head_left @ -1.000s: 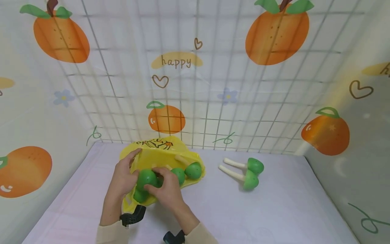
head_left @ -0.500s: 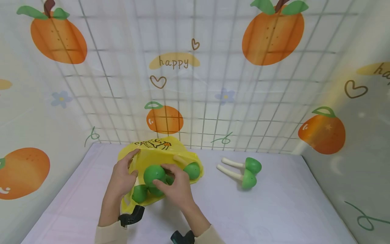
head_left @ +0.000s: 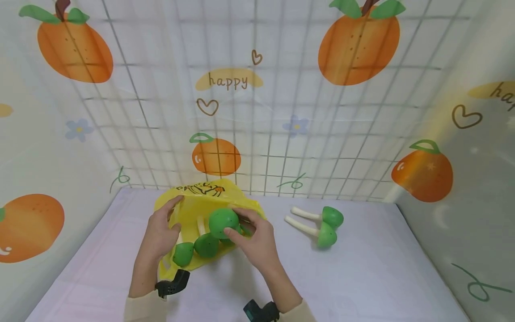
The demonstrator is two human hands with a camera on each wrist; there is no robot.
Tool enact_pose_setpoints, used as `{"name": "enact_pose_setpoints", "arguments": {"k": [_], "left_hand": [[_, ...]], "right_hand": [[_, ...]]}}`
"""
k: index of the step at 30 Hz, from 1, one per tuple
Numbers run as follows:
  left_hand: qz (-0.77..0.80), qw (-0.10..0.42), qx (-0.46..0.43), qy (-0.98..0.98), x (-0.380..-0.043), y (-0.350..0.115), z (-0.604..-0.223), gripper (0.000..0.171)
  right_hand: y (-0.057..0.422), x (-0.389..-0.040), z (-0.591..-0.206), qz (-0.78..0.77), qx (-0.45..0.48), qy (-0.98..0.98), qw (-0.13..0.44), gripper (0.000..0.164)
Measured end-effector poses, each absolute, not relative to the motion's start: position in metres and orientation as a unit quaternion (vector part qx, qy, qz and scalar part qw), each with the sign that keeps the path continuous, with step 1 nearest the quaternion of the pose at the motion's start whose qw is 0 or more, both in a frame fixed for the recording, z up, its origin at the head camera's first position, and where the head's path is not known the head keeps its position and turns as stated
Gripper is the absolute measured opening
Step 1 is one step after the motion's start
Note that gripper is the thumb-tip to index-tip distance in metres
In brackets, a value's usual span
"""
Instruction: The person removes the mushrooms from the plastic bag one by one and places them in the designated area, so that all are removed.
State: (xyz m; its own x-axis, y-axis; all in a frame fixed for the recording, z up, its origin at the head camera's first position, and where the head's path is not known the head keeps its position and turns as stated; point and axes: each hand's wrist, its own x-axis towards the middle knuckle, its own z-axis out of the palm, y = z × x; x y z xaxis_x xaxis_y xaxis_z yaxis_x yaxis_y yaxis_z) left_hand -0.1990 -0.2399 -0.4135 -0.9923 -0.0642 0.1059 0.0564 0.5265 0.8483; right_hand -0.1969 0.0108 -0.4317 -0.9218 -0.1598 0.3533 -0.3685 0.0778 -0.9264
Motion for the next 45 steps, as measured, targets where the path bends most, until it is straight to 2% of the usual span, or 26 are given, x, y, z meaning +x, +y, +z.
{"name": "enact_pose_setpoints", "arguments": {"k": [26, 45], "left_hand": [[-0.482, 0.051, 0.002, -0.874, -0.197, -0.239, -0.414, 0.074], [-0.483, 0.045, 0.006, -0.874, -0.199, -0.236, -0.414, 0.074]], "right_hand": [[0.09, -0.191, -0.425, 0.675, 0.108, -0.723, 0.1, 0.044], [0.143, -0.18, -0.442, 0.676, 0.007, -0.731, 0.086, 0.049]]}}
